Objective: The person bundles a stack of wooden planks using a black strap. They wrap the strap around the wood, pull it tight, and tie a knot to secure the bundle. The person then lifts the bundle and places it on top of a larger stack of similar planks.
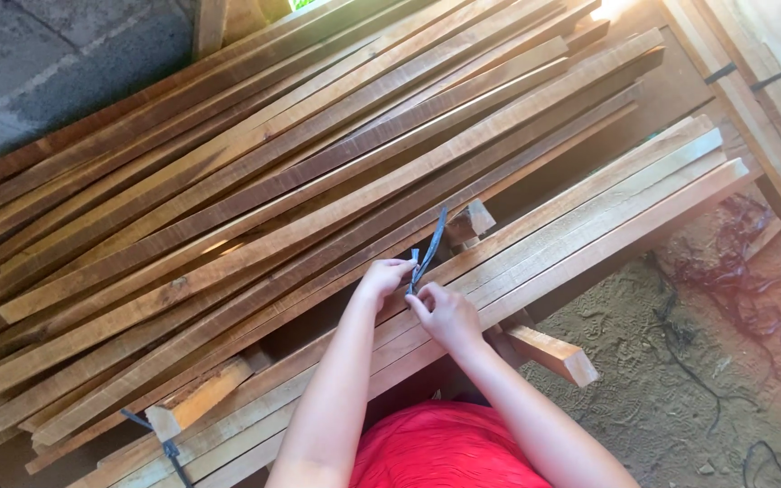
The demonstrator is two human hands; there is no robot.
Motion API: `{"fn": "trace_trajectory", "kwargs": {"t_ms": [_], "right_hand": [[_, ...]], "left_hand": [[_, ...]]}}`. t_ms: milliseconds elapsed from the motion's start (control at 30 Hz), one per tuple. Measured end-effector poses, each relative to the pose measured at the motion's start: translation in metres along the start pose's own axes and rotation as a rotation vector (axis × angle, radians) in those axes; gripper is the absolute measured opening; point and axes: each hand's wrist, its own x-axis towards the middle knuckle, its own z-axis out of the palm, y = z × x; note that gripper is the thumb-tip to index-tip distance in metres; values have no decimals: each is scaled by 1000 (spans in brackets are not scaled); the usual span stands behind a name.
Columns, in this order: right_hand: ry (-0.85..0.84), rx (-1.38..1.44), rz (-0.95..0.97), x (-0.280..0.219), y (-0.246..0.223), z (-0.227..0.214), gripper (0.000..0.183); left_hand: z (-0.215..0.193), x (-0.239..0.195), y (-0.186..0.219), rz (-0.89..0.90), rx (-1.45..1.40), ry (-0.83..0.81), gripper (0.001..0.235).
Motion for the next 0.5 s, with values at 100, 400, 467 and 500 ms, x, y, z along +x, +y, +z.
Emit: {"fn": "trace_trajectory", "kwargs": {"t_ms": [100,400,467,500], "right_hand": [[-33,-13,72,-3,-5,1,38],[-128,46,185,14,24,25,25],[-105,188,187,20,44,38,24],[-84,330,192,22,54,45,24]], "left_hand": [[-1,-24,19,-59,48,-53,33],[-4,2,-3,-80,0,-63,26],[-2,-4,4,-89,12,-42,26],[-1,-7,7,-102,25,-22,27]]}}
